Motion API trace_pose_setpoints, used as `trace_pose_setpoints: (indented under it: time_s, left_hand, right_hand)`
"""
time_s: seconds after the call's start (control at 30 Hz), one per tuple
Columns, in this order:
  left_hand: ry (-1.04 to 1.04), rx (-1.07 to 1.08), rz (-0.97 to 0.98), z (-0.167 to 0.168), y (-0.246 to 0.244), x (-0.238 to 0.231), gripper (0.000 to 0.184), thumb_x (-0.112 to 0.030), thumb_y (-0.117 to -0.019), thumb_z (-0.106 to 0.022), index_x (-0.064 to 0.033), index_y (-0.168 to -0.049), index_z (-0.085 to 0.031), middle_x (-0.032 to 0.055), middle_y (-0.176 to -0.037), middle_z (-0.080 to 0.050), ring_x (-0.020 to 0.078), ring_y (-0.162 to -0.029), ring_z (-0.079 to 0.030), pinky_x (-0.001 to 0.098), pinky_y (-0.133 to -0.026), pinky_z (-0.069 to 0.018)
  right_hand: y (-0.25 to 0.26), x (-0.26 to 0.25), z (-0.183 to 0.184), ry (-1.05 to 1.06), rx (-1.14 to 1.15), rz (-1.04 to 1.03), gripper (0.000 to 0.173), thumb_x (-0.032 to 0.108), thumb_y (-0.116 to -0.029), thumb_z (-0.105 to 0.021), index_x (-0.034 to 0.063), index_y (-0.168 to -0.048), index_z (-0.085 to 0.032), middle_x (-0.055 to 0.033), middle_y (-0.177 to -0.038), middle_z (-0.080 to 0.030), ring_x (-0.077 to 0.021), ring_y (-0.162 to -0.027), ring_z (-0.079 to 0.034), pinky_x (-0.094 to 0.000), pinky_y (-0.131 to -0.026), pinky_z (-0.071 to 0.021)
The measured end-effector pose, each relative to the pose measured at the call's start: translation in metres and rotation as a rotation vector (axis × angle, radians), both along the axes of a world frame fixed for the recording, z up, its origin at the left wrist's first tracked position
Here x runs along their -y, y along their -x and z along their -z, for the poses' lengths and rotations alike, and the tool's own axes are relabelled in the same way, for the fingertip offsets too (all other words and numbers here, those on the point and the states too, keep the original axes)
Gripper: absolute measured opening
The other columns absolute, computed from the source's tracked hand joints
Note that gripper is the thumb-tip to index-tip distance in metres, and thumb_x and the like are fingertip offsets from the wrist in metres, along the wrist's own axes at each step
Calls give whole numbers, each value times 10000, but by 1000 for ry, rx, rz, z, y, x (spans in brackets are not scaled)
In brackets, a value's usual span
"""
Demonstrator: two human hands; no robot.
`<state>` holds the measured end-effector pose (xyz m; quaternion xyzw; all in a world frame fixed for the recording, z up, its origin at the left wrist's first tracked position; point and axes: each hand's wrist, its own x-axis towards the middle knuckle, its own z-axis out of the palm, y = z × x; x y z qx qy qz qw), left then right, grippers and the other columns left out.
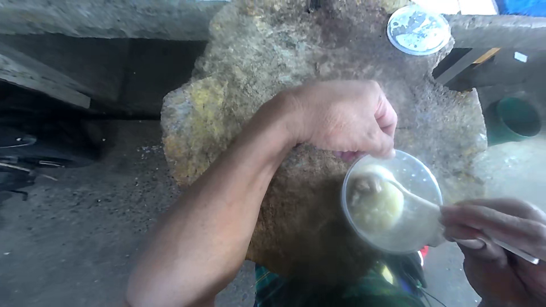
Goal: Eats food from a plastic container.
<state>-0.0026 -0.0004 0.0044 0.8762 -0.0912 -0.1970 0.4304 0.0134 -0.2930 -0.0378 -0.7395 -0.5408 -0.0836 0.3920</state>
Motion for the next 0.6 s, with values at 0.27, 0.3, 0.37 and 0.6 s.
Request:
trace_pose_setpoints:
  time_s: [0.27, 0.3, 0.37, 0.6]
  left_hand:
    - [5, -6, -11, 2, -1, 0, 174, -282, -995, -667, -158, -931, -770, -36, -708, -697, 46, -584, -637, 230, -526, -541]
    - [4, -3, -7, 2, -2, 0, 177, -285, -998, -664, -158, -934, -768, -37, -713, -698, 47, -589, -641, 229, -529, -544]
    - [7, 2, 0, 2, -1, -1, 182, -281, -1002, -660, -153, -926, -766, -34, -713, -699, 48, -591, -644, 230, -531, -546]
    - [21, -9, -10, 0, 0, 0, 182, -264, -1001, -664, -138, -908, -759, -28, -687, -684, 46, -576, -631, 215, -522, -529]
  right_hand:
    - [6, 7, -16, -13, -149, -26, 255, 365, -1069, -547, 147, -1070, -679, 63, -920, -670, 31, -783, -643, -109, -673, -521]
    - [7, 7, -17, 4, -141, -61, 247, 342, -1068, -556, 127, -1065, -679, 39, -924, -672, 11, -807, -652, -121, -695, -530]
    - [8, 6, -12, 32, -72, -103, 218, 300, -1065, -565, 111, -1086, -670, -4, -937, -666, -31, -846, -655, -150, -743, -530]
    - [20, -1, 1, 78, 110, 10, 215, 291, -1067, -551, 104, -1105, -649, -41, -914, -634, -89, -801, -621, -190, -706, -501]
